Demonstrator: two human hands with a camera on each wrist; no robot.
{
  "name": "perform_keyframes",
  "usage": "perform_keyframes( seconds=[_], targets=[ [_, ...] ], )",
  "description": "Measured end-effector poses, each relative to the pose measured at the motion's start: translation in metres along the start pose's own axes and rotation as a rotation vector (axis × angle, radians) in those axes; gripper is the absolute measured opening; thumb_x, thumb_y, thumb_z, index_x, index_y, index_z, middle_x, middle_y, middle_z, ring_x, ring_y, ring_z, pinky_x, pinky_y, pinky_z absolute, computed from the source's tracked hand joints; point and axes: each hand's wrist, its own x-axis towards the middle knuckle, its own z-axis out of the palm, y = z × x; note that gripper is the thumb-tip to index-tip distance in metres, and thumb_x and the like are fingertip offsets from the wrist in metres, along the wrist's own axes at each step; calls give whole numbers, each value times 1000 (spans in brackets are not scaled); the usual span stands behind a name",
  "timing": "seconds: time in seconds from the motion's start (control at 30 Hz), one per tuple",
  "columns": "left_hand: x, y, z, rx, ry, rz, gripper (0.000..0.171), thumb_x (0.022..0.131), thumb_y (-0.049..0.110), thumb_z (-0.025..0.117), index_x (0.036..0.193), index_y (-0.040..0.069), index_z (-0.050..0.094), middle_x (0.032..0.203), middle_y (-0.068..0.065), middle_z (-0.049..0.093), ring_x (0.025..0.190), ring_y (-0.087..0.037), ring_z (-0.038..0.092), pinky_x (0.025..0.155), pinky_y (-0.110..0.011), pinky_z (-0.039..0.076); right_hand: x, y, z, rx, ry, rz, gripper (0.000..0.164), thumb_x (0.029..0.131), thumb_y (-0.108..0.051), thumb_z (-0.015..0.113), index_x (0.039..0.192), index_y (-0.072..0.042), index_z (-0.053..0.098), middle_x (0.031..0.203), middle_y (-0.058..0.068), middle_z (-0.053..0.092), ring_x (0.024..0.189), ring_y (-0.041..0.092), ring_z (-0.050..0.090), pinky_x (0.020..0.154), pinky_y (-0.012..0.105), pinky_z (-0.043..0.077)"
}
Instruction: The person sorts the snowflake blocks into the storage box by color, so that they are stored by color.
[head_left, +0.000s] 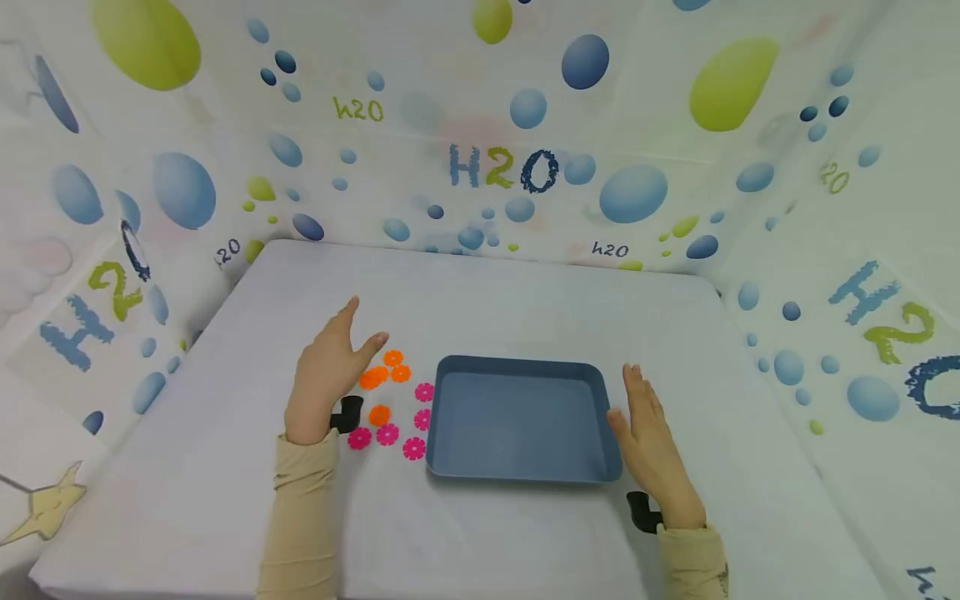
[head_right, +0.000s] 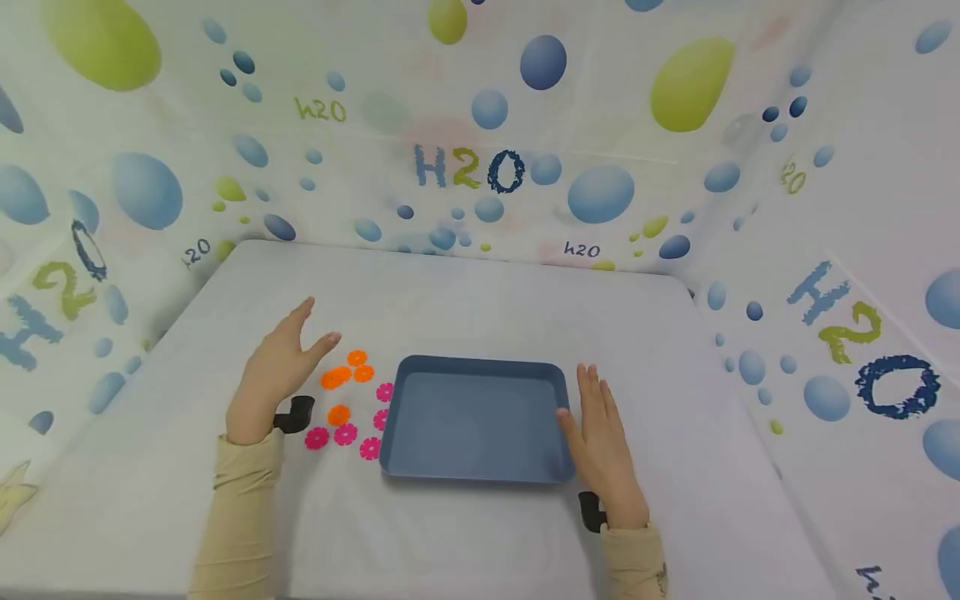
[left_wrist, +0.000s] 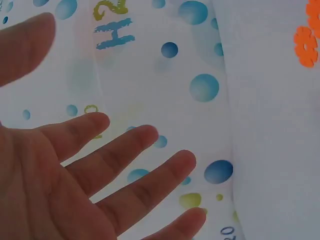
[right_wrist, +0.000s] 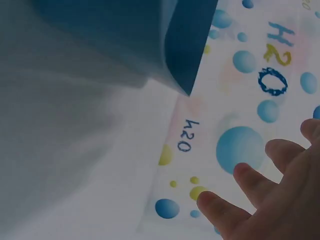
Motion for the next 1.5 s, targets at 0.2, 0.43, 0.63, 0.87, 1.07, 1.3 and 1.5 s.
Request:
perform_keyframes(
  seconds=[0.2, 0.43, 0.63, 0.87, 1.07, 1.3, 1.5],
  targets=[
    [18, -3, 27, -159, -122, -114, 57, 101, 41, 44, 148, 8, 38, 138, -22, 54, 123, -41, 54, 97, -54, 46, -22, 6, 9, 168, -60, 48, 70, 105, -46, 29, 156, -9, 1, 162, 23, 0, 146, 51, 1, 109, 73, 7],
    [27, -14, 55, -149, -128, -255, 47, 99, 29, 48, 140, 5, 50, 128, -22, 62, 103, -35, 64, 77, -40, 51, -33, 14, 24, 257, -130, 66, 73, 106, -43, 25, 153, 4, -4, 159, 30, -5, 145, 53, -2, 111, 70, 7],
    [21, -21, 65, -99, -139, -342, 45, 90, 15, 54, 133, 3, 55, 120, -20, 64, 85, -28, 63, 59, -28, 45, -35, 13, 30, 215, -116, 71, 69, 106, -36, 29, 153, 3, -2, 159, 29, -2, 145, 52, 4, 111, 68, 11],
    [14, -27, 73, -42, -128, -394, 47, 82, 10, 62, 128, 2, 58, 123, -20, 62, 86, -30, 62, 62, -35, 49, -36, 9, 30, 208, -131, 120, 69, 106, -38, 29, 155, -2, -3, 161, 25, -1, 146, 51, 4, 111, 69, 10],
    [13, -32, 74, -8, -62, -409, 35, 79, 15, 71, 110, -1, 65, 110, -21, 66, 85, -33, 63, 65, -43, 50, -34, 9, 33, 198, -141, 150, 68, 106, -37, 30, 155, -5, -4, 162, 23, -1, 146, 50, 5, 112, 68, 11],
    [11, -37, 60, 16, -94, -395, 28, 81, 16, 69, 104, 0, 69, 96, -18, 69, 74, -28, 60, 58, -36, 46, -31, 7, 37, 209, -153, 162, 67, 106, -35, 30, 155, -8, -6, 162, 22, -3, 146, 51, 6, 111, 69, 12],
    [20, -27, 40, -111, -173, -317, 38, 93, 20, 59, 124, -1, 61, 97, -18, 72, 77, -26, 67, 60, -29, 48, -28, 5, 43, 224, -158, 168, 67, 106, -40, 27, 156, -9, -7, 162, 21, -4, 145, 51, 7, 110, 70, 13]
  ],
)
